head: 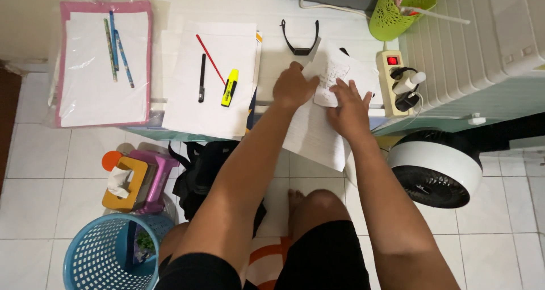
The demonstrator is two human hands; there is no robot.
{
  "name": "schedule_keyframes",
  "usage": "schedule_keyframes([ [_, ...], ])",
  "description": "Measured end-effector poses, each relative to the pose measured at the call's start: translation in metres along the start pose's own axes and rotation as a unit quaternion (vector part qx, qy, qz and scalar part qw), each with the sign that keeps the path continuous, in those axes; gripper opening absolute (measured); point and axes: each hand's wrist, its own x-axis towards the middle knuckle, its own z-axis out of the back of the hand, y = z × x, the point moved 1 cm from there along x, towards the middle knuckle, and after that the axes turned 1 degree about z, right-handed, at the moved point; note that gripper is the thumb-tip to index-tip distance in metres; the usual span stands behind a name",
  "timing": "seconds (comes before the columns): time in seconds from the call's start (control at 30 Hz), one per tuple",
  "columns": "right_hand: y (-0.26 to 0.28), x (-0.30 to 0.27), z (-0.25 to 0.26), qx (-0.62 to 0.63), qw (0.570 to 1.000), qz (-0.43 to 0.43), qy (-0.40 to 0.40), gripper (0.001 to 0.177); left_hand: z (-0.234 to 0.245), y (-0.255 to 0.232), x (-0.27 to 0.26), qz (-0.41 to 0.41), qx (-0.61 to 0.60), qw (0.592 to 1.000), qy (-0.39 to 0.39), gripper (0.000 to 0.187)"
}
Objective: Clearing and organizing items on a desk, including moving a backpack, sorting papers, and placing small objects into containers.
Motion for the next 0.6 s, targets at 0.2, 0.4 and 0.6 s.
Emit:
schedule_keyframes([
  [0.2,0.003,-0.004,0.006,0.014,0.999,0.02,0.02,0.05,-0.002,-0.007,-0.01,-0.017,-0.015,1.0,0.001,0.069],
  [0.4,0.007,-0.01,0.012,0.031,0.999,0.02,0.024,0.05,-0.009,0.006,-0.01,-0.018,-0.07,0.997,0.01,0.069],
  [0.6,0.005,-0.01,0.016,0.058,0.987,0.115,-0.101,0.054,0.01,0.01,-0.023,-0.048,-0.148,0.988,-0.008,0.066],
])
